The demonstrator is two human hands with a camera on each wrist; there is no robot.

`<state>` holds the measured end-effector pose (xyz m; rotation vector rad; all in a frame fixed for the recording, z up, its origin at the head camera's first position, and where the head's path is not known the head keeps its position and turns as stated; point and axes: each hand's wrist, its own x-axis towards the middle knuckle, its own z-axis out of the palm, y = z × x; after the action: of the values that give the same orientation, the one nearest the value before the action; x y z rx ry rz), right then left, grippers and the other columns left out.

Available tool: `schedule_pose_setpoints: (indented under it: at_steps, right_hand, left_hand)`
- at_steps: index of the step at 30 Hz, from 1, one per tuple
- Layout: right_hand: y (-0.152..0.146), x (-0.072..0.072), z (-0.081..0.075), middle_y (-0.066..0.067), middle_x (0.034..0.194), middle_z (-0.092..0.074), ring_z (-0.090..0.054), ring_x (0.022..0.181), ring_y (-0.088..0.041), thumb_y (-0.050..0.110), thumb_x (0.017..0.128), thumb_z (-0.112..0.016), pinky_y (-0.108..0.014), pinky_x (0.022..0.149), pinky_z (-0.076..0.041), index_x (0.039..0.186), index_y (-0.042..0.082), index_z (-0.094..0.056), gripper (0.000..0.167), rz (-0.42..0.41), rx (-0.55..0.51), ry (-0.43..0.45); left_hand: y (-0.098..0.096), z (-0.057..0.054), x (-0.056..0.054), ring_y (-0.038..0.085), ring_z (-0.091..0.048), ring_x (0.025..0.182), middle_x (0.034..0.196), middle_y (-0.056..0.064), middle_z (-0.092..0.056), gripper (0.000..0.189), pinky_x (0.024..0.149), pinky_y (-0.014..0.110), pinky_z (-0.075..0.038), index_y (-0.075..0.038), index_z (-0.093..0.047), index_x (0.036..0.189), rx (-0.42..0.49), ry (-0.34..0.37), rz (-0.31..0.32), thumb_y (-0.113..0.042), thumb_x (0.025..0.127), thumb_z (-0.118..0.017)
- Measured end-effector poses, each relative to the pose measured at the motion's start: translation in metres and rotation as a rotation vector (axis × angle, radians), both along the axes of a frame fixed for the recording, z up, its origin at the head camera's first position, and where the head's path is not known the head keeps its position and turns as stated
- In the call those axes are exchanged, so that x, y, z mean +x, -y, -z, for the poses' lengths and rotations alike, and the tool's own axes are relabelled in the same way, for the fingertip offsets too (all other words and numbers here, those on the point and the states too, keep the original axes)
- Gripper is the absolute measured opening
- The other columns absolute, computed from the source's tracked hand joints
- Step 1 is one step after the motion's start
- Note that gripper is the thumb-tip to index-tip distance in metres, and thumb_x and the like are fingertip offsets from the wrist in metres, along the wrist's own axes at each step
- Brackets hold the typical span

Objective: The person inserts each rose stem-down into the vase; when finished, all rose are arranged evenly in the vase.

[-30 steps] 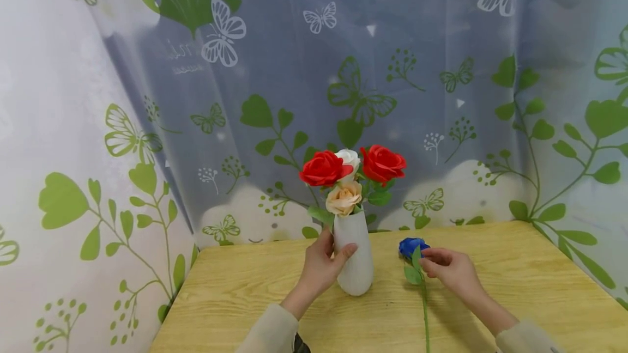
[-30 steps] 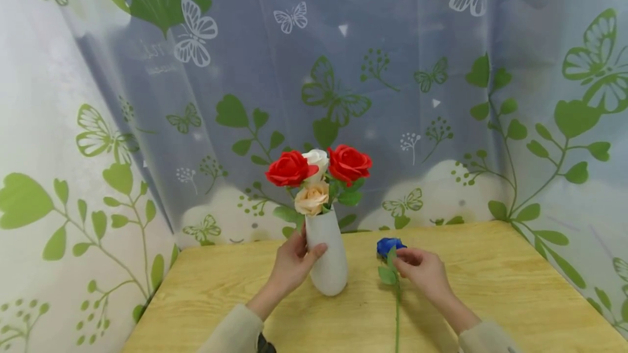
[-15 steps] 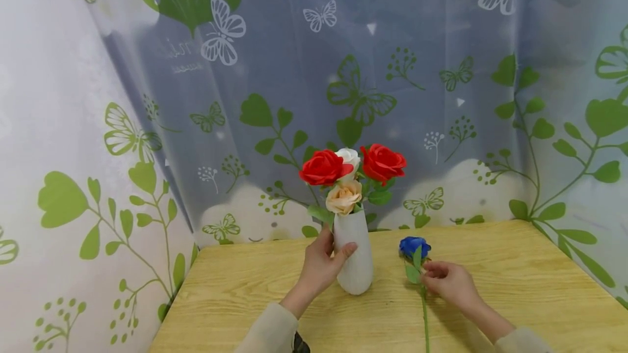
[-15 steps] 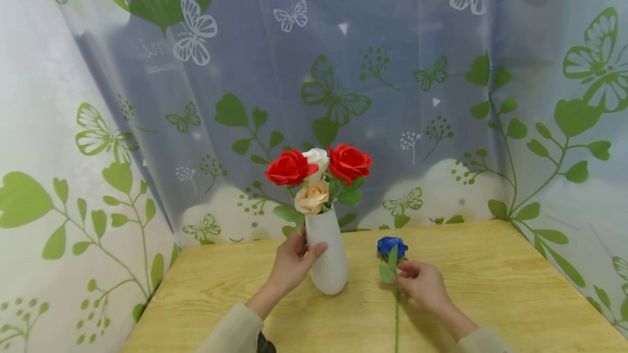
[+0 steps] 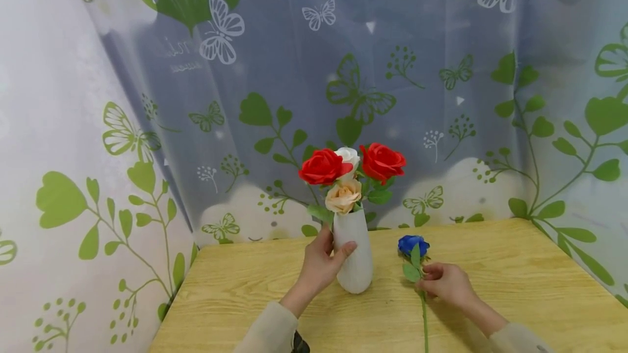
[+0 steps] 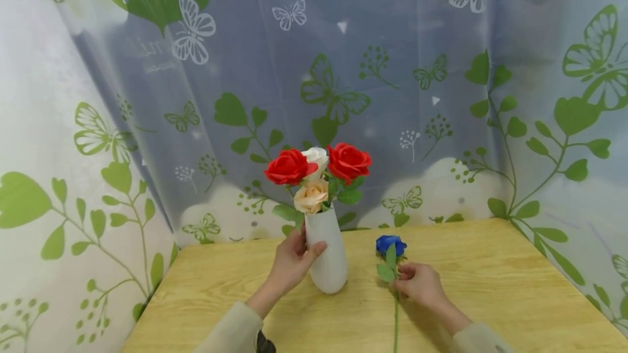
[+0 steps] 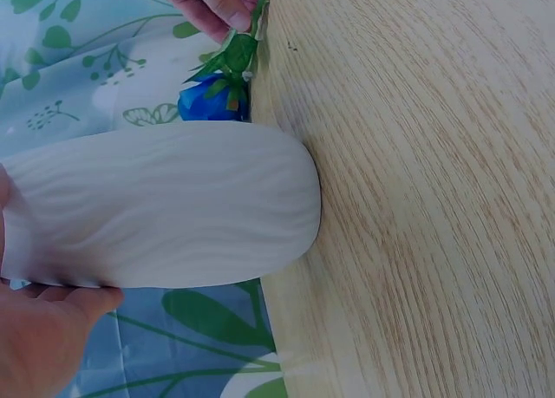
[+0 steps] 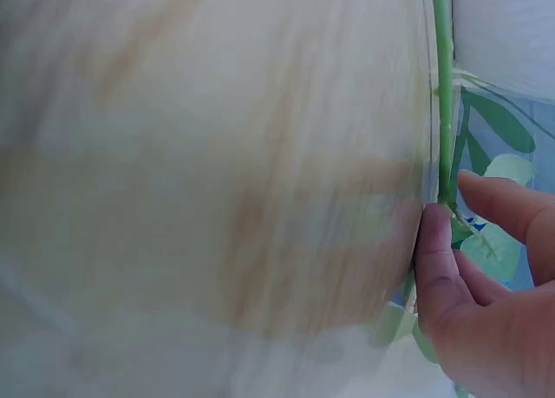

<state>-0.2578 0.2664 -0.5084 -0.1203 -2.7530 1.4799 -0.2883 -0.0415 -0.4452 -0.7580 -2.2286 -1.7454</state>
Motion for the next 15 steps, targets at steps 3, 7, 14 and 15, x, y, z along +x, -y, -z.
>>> schedule_pose_setpoints:
  at_steps: [3,7,14,15]
  right_hand:
    - [0.0,-0.0011,-0.0002,-0.011,0.095,-0.075,-0.069,0.081,-0.016,0.013,0.081,-0.09,-0.029,0.063,-0.059,0.122,-0.013,-0.07,0.052,-0.002,0.032,-0.003]
    - [-0.0003,-0.0023,0.0021,-0.006,0.09,-0.073,-0.065,0.08,-0.013,0.009,0.077,-0.089,-0.026,0.06,-0.055,0.119,-0.011,-0.072,0.049,0.002,0.068,-0.029]
    - [0.0026,-0.0009,-0.0021,-0.008,0.09,-0.072,-0.065,0.079,-0.015,0.002,0.075,-0.082,-0.028,0.058,-0.053,0.125,-0.013,-0.069,0.053,0.006,0.064,-0.022]
    - [0.0028,-0.0008,-0.0028,-0.009,0.091,-0.072,-0.065,0.078,-0.015,0.001,0.075,-0.081,-0.029,0.058,-0.054,0.126,-0.014,-0.067,0.054,0.005,0.049,-0.011]
  left_hand:
    - [0.0001,-0.0004,-0.0003,0.037,-0.06,0.137,0.144,0.025,-0.063,0.048,0.108,0.05,-0.054,-0.002,-0.057,0.14,-0.005,0.002,0.001,-0.022,0.1,-0.075]
    - [0.0005,-0.0003,-0.0007,0.04,-0.058,0.138,0.145,0.028,-0.061,0.05,0.108,0.051,-0.053,0.001,-0.055,0.141,-0.011,0.0,0.001,-0.022,0.101,-0.075]
    - [0.0021,0.0015,-0.0008,0.044,-0.054,0.139,0.149,0.032,-0.055,0.065,0.108,0.054,-0.052,0.006,-0.044,0.153,-0.017,0.0,0.002,-0.021,0.102,-0.074]
    - [0.0021,0.0013,-0.0008,0.043,-0.055,0.139,0.149,0.031,-0.056,0.063,0.109,0.053,-0.052,0.005,-0.047,0.152,-0.015,0.001,0.002,-0.022,0.102,-0.074]
